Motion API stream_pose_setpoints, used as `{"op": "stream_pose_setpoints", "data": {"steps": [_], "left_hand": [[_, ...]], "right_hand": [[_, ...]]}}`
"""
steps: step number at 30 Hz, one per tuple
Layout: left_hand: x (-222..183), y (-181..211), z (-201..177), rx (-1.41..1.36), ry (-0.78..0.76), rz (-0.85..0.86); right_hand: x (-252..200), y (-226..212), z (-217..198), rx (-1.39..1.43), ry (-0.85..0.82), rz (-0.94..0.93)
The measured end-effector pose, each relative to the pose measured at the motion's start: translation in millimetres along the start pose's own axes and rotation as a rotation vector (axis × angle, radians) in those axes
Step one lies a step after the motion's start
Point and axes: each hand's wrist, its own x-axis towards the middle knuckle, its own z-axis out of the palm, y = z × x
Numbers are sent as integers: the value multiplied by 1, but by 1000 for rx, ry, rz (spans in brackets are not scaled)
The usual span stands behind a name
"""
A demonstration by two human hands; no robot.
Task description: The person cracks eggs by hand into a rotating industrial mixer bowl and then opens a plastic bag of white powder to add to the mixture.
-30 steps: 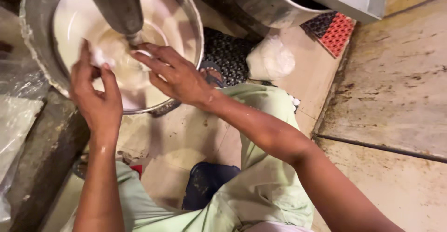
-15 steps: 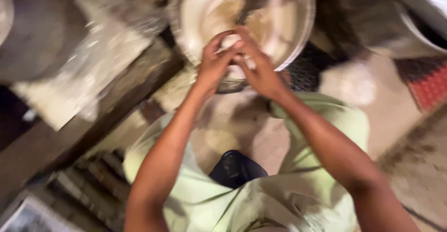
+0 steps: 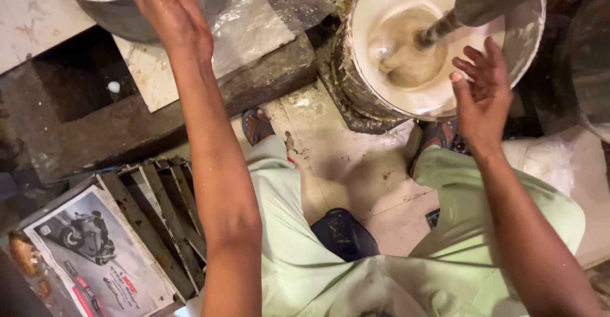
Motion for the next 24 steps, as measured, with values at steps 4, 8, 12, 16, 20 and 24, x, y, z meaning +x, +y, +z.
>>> {"op": "stream_pose_setpoints", "data": {"steps": [4, 8, 12, 16, 20, 24], "left_hand": [[-49, -8, 40, 150, 4, -88], [-125, -27, 102, 723, -437, -47], [-189, -51, 150, 1209, -1125, 348], [-232, -70, 188, 1207, -1423, 260], [-244, -89, 198, 1471, -1333, 276], [-252, -88, 191, 1461, -1269, 296]], "right_hand": [[-1, -9, -38, 106, 2, 25], [-16, -13, -112, 119, -21, 73], [-67, 1, -202, 35, 118, 146], [-145, 81, -271, -47, 306, 298], [-247, 203, -310, -321, 408, 456], [-344, 308, -300, -510, 402, 828]]}}
